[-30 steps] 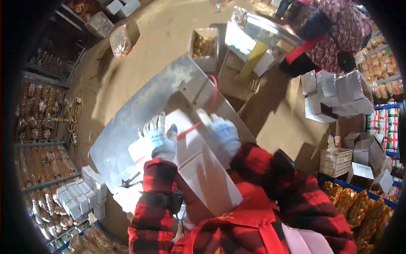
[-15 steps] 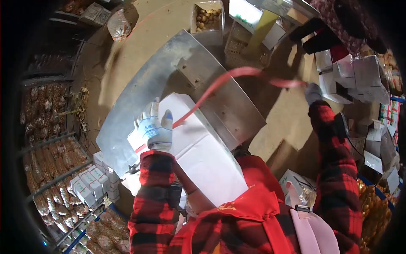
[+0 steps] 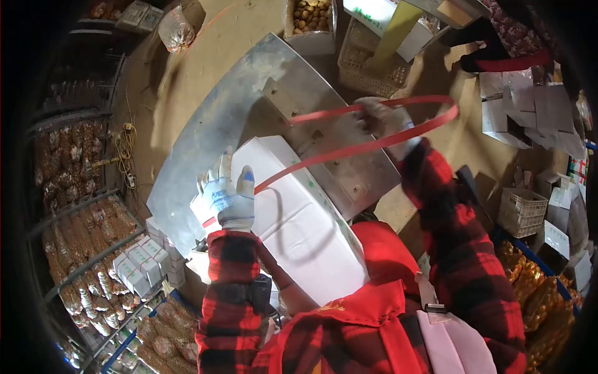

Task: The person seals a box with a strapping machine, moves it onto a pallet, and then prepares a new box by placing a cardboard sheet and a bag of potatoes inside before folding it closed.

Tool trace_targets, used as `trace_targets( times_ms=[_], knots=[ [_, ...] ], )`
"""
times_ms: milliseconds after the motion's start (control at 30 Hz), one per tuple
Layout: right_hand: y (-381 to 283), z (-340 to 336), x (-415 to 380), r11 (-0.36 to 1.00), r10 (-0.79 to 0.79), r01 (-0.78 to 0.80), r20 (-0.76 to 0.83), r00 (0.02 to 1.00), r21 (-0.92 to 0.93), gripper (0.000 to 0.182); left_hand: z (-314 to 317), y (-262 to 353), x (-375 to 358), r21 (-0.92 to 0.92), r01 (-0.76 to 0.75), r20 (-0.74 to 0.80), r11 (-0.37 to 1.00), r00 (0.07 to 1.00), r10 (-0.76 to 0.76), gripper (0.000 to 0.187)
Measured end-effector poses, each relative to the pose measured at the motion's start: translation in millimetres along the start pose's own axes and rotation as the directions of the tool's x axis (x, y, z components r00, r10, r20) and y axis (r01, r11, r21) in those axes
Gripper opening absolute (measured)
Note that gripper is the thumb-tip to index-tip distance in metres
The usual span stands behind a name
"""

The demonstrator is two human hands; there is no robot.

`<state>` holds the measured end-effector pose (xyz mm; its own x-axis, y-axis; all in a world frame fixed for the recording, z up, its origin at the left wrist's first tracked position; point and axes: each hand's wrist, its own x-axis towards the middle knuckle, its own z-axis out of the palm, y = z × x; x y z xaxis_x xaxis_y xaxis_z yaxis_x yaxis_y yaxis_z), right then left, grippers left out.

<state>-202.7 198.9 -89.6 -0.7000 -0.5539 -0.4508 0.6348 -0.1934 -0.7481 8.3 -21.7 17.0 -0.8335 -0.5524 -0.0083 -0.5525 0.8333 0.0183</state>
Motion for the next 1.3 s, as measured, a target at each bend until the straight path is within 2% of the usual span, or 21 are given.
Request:
trace_targets(
  times_ms=[67,133,200,333,400,433,467,533,600,667,733,833,933,1033,1067,1167,1200,1233,1300],
  knots=[
    [-24,-4,-8,0.992,0.086,-0.078,-0.086,0.993,0.099,0.015,-3,2,1,-0.006,0.035,0.022,0.999,0.999,-0.034,0.049],
    [10,-23,8,0.985,0.099,-0.111,-0.096,0.990,-0.130,0.016,-4,4,1,0.035,0.065,0.042,0.997,0.997,-0.067,0.049],
    [22,-17,11,0.913,0.094,-0.147,-0.154,0.984,-0.382,0.016,-1,3,1,0.029,0.046,0.015,0.999,0.999,-0.047,0.049],
    [67,-31,33,0.832,-0.059,-0.108,-0.279,0.959,-0.545,0.014,9,-5,1,0.043,0.007,-0.045,0.999,0.999,-0.005,0.048],
    [83,-49,44,0.603,-0.214,0.028,-0.128,0.968,-0.797,0.015,3,2,0,0.039,0.040,-0.031,0.998,0.999,-0.039,0.047],
    [87,-51,47,0.564,-0.234,0.043,-0.109,0.966,-0.825,0.016,1,4,0,0.038,0.058,-0.027,0.998,0.998,-0.057,0.047],
    [91,-53,51,0.523,-0.253,0.057,-0.091,0.963,-0.850,0.018,4,1,1,0.003,0.024,-0.052,1.000,0.998,-0.024,0.047],
    [99,-41,51,0.647,-0.195,-0.032,-0.205,0.959,-0.761,0.023,15,-8,1,-0.063,-0.042,-0.100,0.997,0.994,0.035,0.047],
    [118,-15,53,0.766,-0.272,0.118,-0.153,0.950,-0.633,0.024,15,-8,1,-0.063,-0.058,-0.115,0.996,0.992,0.051,0.047],
    [140,2,65,0.703,-0.244,0.116,-0.085,0.966,-0.702,0.025,8,-5,1,-0.040,-0.036,-0.085,0.999,0.996,0.032,0.048],
    [148,18,84,0.395,-0.080,0.006,-0.028,0.996,-0.919,0.025,0,2,1,0.007,0.030,-0.014,1.000,0.999,-0.030,0.049],
    [148,27,73,0.704,-0.125,0.106,0.025,0.992,-0.702,0.023,7,-4,1,-0.036,-0.032,-0.092,0.999,0.995,0.028,0.046],
    [106,13,54,0.660,-0.201,-0.089,-0.290,0.935,-0.746,0.018,2,-2,2,-0.076,0.035,-0.009,0.996,0.999,-0.036,0.045],
    [109,-25,61,0.314,-0.306,-0.135,-0.235,0.923,-0.940,0.017,5,-2,2,-0.062,-0.028,-0.077,0.998,0.997,0.024,0.044],
    [112,-32,65,0.151,-0.303,-0.177,-0.216,0.928,-0.972,0.017,7,-4,1,-0.053,-0.047,-0.103,0.997,0.994,0.042,0.045],
    [113,-25,55,0.224,-0.350,-0.055,-0.132,0.927,-0.973,0.018,10,-5,2,-0.077,-0.038,-0.103,0.996,0.994,0.030,0.045],
    [113,-18,50,0.545,-0.282,-0.011,-0.196,0.939,-0.838,0.018,8,-4,2,-0.065,-0.032,-0.087,0.997,0.996,0.026,0.045],
    [114,-9,46,0.800,-0.198,0.020,-0.232,0.953,-0.600,0.019,4,-2,2,-0.056,-0.025,-0.072,0.998,0.997,0.021,0.045],
    [109,9,38,0.945,-0.061,-0.008,-0.198,0.978,-0.328,0.020,3,-1,2,-0.050,-0.025,-0.059,0.998,0.998,0.022,0.045]
  ],
)
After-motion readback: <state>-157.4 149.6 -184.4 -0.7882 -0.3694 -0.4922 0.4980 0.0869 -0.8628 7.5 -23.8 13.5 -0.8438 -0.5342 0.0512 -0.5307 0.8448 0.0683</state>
